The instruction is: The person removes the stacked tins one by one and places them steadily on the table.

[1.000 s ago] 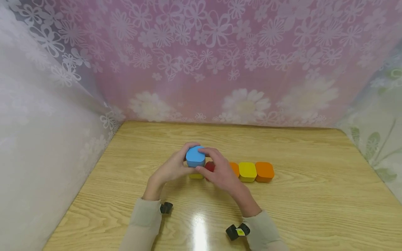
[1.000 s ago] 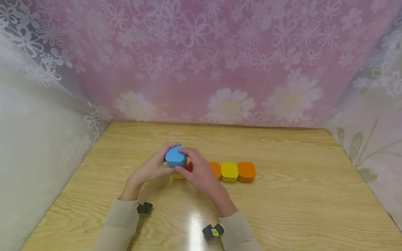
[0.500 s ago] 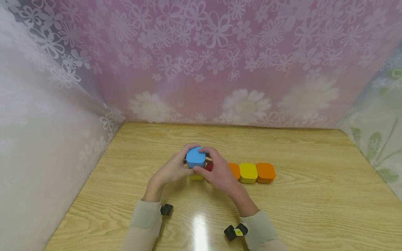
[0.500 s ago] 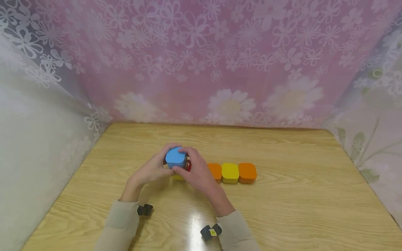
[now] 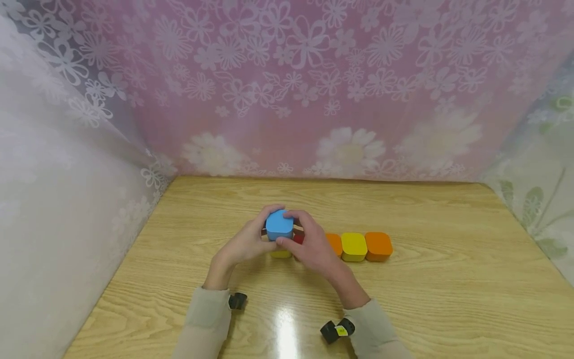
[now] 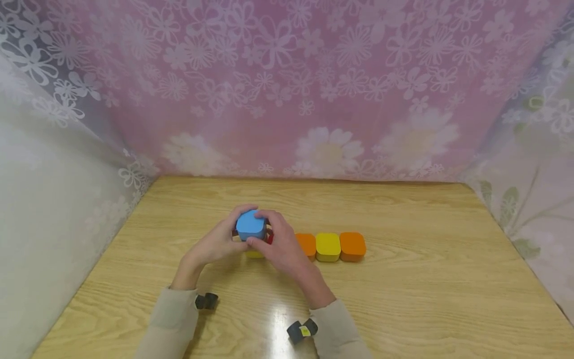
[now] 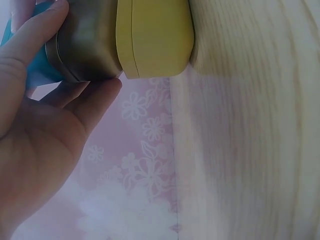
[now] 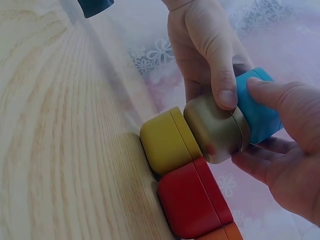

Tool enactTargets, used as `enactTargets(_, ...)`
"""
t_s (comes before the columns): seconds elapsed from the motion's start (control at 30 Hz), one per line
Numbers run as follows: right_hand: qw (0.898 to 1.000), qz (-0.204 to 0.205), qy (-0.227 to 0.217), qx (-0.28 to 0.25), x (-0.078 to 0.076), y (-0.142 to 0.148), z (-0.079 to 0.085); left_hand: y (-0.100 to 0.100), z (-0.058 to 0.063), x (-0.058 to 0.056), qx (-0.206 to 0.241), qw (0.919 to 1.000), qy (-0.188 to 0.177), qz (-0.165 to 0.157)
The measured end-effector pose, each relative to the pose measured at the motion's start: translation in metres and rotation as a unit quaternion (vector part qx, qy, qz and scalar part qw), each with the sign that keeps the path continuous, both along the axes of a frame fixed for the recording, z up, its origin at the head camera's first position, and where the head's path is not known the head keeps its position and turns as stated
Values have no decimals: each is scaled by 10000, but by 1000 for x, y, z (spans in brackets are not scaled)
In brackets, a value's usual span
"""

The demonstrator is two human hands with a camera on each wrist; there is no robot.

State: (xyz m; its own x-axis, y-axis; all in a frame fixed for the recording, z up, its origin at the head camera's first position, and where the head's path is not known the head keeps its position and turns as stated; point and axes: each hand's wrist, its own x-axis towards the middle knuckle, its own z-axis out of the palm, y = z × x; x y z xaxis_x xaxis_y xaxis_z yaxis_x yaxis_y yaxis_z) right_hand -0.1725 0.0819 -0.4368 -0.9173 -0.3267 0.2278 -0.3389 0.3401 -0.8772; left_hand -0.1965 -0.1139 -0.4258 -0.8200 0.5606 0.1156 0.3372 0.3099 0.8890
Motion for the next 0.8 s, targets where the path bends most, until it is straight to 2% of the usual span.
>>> enactTargets(0.1, 9998, -71, 95, 139, 0, 1, 1, -3, -13, -7, 10, 10000, 37, -5)
enactTargets(0.27, 9999, -88, -5, 126, -1, 3, 2, -4, -16, -8, -108, 9999, 64, 86)
enactTargets(0.47, 9995, 45, -286, -150, -1, 5, 3, -4, -15, -6, -317, 9990, -177, 258)
enactTargets(0.8, 9992, 52, -391, -13, -2, 12, 5, -3, -15, -6, -425, 9990, 15, 149)
